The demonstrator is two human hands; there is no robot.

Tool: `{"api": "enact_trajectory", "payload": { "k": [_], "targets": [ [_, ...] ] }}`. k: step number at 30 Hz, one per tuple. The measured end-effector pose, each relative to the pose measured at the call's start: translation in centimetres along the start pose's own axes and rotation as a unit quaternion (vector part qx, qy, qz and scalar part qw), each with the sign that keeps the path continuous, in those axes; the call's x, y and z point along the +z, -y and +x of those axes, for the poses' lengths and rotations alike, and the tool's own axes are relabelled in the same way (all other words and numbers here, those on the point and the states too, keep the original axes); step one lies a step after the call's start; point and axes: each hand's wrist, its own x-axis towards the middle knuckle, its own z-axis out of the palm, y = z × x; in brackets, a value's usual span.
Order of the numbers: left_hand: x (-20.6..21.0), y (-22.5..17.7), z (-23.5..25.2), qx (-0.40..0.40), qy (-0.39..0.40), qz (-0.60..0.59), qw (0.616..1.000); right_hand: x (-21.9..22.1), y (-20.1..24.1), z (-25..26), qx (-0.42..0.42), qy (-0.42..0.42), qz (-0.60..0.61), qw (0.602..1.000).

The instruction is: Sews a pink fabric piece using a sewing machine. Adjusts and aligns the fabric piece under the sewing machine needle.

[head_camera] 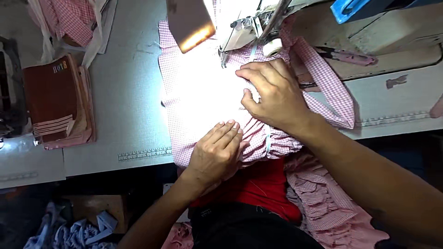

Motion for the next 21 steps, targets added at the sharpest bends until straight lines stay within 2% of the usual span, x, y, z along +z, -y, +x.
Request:
{"api": "enact_trajectory", "payload": {
  "k": [4, 7, 11, 15, 19, 21],
  "targets": [
    [-0.5, 0.6, 0.2, 0.017, 0.014, -0.017, 1.000, -0.1, -0.3, -0.1, -0.031, -0.033, -0.009, 0.999],
    [-0.8, 0.9, 0.3, 0.025, 0.020, -0.030, 0.999, -0.6, 0.4, -0.2, 0.003, 0.006, -0.049, 0.999],
    [-1.0, 1.2, 0.3, 0.029, 0.026, -0.044, 0.998, -1.6, 1.4, -0.9, -0.015, 0.026, -0.007, 1.000],
    [-1.1, 1.4, 0.5, 0.033, 0.022, -0.037, 0.999, -2.7, 2.7, -1.9, 0.029, 0.075, -0.035, 0.996],
    [-1.4, 1.6, 0.7, 0.034, 0.028, -0.032, 0.998, -1.9, 2.5, -2.7, -0.006, 0.026, -0.025, 0.999],
    [-1.4, 1.6, 0.7, 0.034, 0.025, -0.033, 0.999, -1.9, 2.4, -2.9, 0.005, 0.029, -0.035, 0.999]
  ]
}}
